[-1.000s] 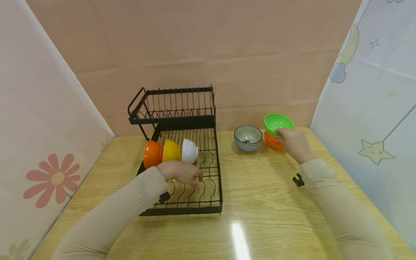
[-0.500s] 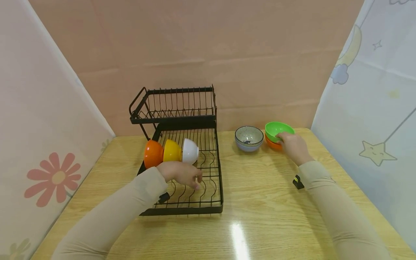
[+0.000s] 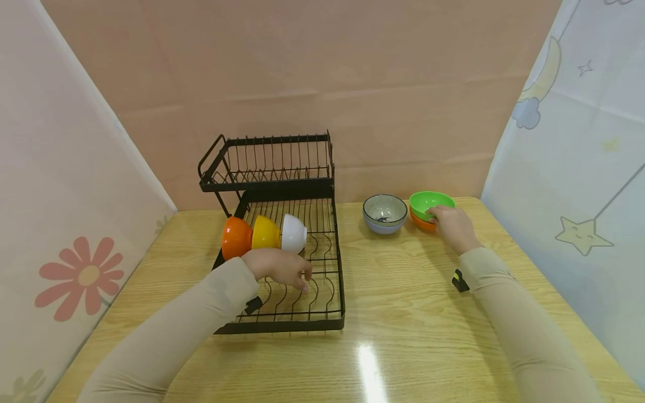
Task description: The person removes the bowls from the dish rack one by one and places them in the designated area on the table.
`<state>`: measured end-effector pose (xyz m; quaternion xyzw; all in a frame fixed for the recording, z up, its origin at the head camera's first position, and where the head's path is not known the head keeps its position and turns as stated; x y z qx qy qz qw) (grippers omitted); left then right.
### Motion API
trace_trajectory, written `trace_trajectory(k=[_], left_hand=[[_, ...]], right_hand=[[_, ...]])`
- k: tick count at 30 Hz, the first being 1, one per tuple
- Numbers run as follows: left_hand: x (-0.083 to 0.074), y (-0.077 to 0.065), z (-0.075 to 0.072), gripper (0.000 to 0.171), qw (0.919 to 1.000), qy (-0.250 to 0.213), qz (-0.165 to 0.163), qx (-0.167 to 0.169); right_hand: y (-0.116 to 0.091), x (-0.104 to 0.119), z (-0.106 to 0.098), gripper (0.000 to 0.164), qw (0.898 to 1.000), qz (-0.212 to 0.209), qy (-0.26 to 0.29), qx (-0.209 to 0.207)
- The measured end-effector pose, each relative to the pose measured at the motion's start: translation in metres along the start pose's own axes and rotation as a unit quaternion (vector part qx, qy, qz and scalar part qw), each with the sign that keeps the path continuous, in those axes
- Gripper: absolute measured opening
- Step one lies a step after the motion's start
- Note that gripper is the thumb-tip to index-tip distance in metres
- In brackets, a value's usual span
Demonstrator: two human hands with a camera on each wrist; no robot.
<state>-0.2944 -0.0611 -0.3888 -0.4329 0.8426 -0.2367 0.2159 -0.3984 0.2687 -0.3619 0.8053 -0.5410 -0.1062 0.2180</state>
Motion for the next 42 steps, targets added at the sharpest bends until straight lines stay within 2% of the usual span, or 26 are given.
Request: trace_trajectory(k=[6, 17, 32, 37, 42], left_hand=[[0.002, 0.001, 0.000, 0.037, 1.0000, 0.006, -0.002, 0.001], [0.002, 0.001, -0.001, 0.035, 0.9999, 0.012, -0.005, 0.001], [0.003, 0.002, 0.003, 0.035, 0.9998, 0.018, -0.006, 0.005], [0.002, 0.002, 0.003, 0.034, 0.9998, 0.016, -0.006, 0.007], [0.001, 0.002, 0.003, 0.033, 0.9999, 0.013, -0.003, 0.007]], right_hand=[[0.000, 0.001, 0.000, 0.018, 1.000, -0.002, 0.007, -0.008], [-0.003, -0.002, 0.003, 0.019, 1.000, 0.012, 0.015, 0.014], [-0.007, -0.003, 0.007, 0.018, 1.000, 0.008, 0.009, 0.010], [-0.006, -0.004, 0.009, 0.020, 0.999, 0.023, 0.008, 0.042], [-0.005, -0.009, 0.015, 0.022, 0.994, 0.057, 0.027, 0.087]])
Point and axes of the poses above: each hand's wrist, its own y-axis towards the middle knuckle, its own z-axis out of the palm, x = y × z, the point moved 10 cm from there along y, towards the middle knuckle, and after that the axes turned 3 degrees about -z, right-handed, at the moved point
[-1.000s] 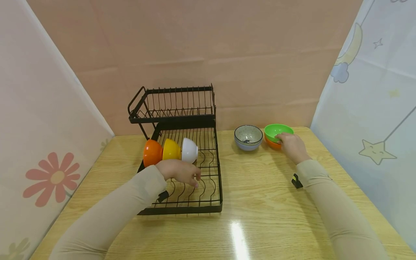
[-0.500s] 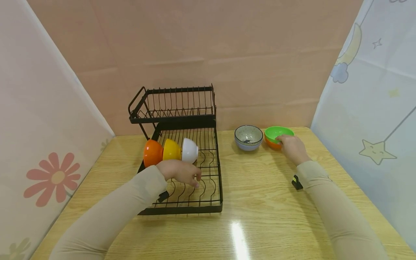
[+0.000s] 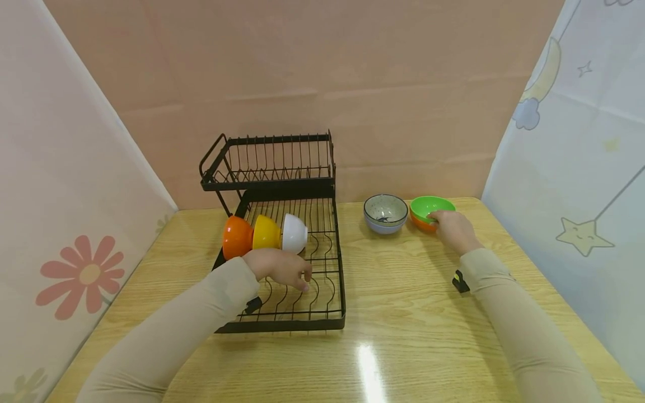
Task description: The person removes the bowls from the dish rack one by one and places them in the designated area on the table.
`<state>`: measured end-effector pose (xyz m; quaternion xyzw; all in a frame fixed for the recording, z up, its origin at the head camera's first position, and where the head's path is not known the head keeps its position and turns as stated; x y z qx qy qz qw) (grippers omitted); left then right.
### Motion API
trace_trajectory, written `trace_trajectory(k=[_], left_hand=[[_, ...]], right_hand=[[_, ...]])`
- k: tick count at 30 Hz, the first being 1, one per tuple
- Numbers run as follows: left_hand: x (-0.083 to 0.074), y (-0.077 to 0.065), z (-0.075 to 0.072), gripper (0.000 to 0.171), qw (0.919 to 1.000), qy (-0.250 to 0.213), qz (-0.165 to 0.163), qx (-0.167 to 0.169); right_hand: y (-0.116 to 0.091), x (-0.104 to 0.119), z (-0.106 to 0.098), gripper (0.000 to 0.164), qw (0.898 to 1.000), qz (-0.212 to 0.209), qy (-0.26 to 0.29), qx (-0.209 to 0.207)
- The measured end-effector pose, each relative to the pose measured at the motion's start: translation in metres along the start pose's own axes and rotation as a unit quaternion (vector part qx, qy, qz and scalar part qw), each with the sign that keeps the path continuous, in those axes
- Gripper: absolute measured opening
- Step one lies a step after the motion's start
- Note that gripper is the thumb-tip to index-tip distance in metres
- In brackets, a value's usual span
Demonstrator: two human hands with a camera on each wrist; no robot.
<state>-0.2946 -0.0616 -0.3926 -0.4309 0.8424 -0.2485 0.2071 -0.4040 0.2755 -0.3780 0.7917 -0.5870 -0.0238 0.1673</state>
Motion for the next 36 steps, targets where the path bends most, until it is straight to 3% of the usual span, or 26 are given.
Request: trace_trajectory(k=[12, 36], left_hand=[[0.001, -0.001, 0.001, 0.036, 1.0000, 0.004, -0.002, -0.003], [0.003, -0.002, -0.001, 0.034, 1.0000, -0.004, -0.004, -0.004]], right_hand=[[0.001, -0.010, 0.004, 0.026, 0.995, 0.055, 0.046, 0.067], [0.007, -0.009, 0.009, 0.025, 0.993, 0.005, 0.053, 0.110]])
Point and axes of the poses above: each hand's wrist, its own y-axis towards the middle knuckle, its own z-axis out of the palm, x = y × z, the point moved 10 cm from there along y, towards the middle knuckle, and after that the axes turned 3 degrees about -z, right-handed, at the moved point
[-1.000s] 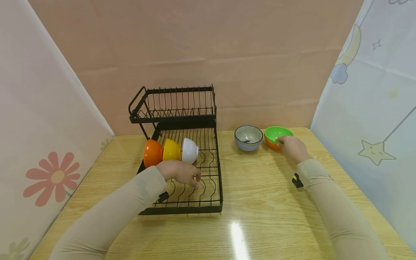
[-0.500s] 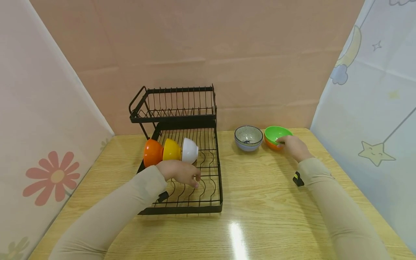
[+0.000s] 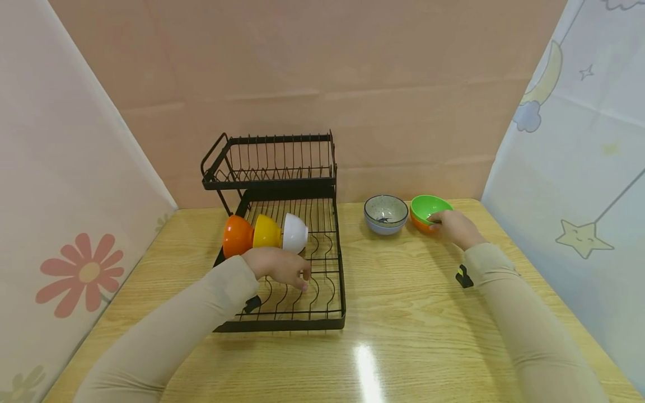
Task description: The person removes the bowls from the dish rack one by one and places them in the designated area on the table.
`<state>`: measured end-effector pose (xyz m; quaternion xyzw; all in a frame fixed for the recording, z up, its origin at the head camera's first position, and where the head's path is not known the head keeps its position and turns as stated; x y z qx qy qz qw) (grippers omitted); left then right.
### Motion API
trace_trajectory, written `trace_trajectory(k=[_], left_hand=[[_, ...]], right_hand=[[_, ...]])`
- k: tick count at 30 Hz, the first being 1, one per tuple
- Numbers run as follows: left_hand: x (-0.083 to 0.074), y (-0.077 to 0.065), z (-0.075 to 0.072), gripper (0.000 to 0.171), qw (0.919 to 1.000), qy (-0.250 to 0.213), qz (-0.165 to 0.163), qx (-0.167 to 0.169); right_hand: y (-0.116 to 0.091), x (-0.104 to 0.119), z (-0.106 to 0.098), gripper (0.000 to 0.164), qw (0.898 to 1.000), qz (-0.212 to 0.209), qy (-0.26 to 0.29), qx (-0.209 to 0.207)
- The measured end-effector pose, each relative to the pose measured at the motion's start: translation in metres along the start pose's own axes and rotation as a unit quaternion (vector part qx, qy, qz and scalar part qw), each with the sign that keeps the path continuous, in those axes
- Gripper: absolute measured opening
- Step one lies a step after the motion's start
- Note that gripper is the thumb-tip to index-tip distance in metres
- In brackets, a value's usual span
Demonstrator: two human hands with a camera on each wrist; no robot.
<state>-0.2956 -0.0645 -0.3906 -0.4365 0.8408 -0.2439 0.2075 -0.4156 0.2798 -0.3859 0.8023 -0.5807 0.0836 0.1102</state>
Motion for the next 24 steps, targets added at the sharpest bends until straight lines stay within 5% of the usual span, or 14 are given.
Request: trace_trajectory(k=[15, 24], left_hand=[[-0.001, 0.000, 0.002, 0.033, 1.0000, 0.003, -0.002, 0.006], [-0.001, -0.001, 0.001, 0.031, 1.0000, -0.003, 0.000, 0.003]], right_hand=[[0.001, 0.005, 0.003, 0.042, 1.000, 0.011, -0.010, 0.015], [0.000, 0.036, -0.023, 0.035, 0.996, -0.011, -0.017, -0.085]])
Point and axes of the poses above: each hand's wrist, its own y-axis towards the middle knuckle, its own z-axis out of the palm, x = y × z, the point moved 10 cm from there along y, towards the middle knuckle, and after that the axes turned 3 degrees about -z, right-handed, at the moved point
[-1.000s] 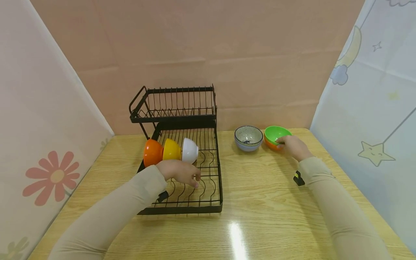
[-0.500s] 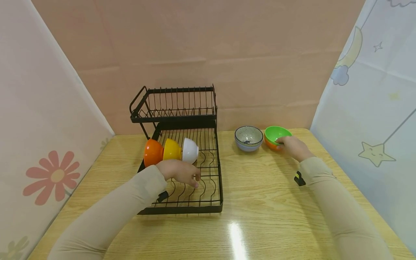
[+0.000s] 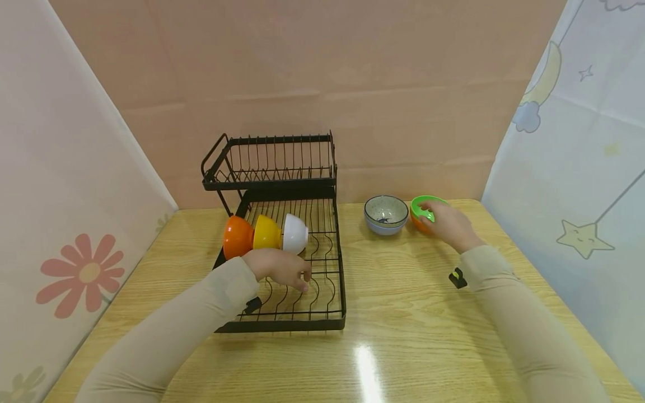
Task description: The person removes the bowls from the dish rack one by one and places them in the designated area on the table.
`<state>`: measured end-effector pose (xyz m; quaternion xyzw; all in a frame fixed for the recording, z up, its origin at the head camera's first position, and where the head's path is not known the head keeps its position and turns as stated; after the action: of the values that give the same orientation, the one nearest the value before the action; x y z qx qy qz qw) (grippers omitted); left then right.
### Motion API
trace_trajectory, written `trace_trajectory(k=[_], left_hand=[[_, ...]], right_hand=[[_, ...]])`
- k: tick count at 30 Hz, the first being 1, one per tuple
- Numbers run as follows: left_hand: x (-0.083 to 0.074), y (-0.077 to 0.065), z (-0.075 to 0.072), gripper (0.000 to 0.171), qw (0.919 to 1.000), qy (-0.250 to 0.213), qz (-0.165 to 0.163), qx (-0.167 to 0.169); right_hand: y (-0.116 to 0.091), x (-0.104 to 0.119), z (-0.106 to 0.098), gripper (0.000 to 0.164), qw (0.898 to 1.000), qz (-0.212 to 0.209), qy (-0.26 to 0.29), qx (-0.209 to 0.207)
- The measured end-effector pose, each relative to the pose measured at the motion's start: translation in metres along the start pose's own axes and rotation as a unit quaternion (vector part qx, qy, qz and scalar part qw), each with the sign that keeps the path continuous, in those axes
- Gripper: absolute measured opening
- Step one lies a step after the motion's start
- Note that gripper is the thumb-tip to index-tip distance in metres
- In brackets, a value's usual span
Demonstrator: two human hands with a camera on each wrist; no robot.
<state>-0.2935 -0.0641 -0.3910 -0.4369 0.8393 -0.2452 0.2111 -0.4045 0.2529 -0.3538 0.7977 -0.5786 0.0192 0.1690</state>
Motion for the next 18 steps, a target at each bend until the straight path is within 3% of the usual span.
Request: trace_trajectory(k=[5, 10, 18], left_hand=[[0.000, 0.001, 0.000, 0.032, 1.0000, 0.005, 0.000, 0.000], [0.000, 0.002, 0.001, 0.030, 1.0000, 0.009, 0.001, 0.000], [-0.002, 0.004, 0.000, 0.030, 0.9998, 0.017, 0.006, 0.001]], right_hand=[[0.000, 0.036, -0.011, 0.022, 0.998, -0.057, 0.015, -0.029], [-0.004, 0.071, -0.001, 0.016, 0.993, -0.112, 0.033, 0.027], [-0.019, 0.104, 0.027, 0.011, 0.984, -0.137, 0.036, 0.104]])
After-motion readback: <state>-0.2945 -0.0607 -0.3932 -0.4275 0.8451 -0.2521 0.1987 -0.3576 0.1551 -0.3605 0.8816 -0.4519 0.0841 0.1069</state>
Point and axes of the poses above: each hand's wrist, its own y-axis towards the middle knuckle, its own z-axis out of the palm, x = y × z, the point moved 10 cm from there along y, towards the middle knuckle, and after that the axes turned 3 degrees about -z, right-handed, at the moved point
